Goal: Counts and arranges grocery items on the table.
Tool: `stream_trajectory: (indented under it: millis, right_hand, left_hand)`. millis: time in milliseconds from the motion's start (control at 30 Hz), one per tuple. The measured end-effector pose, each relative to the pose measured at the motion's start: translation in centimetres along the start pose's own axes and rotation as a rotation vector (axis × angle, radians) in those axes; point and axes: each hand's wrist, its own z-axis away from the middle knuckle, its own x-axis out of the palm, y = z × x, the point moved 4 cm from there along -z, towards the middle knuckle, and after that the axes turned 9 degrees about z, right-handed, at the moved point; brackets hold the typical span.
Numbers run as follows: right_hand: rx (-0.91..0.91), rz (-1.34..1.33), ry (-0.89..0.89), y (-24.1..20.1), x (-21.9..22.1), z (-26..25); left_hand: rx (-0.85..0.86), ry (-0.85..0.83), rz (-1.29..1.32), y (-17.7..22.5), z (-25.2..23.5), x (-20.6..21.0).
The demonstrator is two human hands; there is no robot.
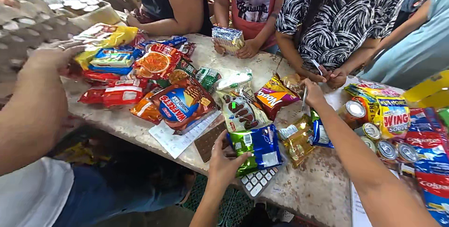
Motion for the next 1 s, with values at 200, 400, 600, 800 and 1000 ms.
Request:
stream_trajectory:
  millis: [200, 400, 600, 800, 1000]
  right_hand:
    - [-0.177, 0.129, 0.102, 0.4, -2.6, 2.2]
    - [-0.235, 0.133, 0.106, 1.4, -3.7, 2.0]
    - [-0.077, 0.061, -0.093, 3.6, -0.8, 0.3]
    - [-0.14, -0.012, 0.111, 3.1, -1.5, 0.9]
    - [-0.402, -0.142, 0.451, 0.8, -7.4, 3.2]
  left_hand:
    - [0.217, 0.029, 0.309, 4.9, -0.2, -1.6]
    - [0.186, -0.073, 0.478, 6.8, -2.1, 5.7]
    - [0.084, -0.165, 0.448, 5.0, -4.0, 14.6]
    - [0.08, -0.162, 0.326, 4.3, -2.4, 12.9]
    - [0.143, -0.161, 0.423, 4.6, -1.3, 11.5]
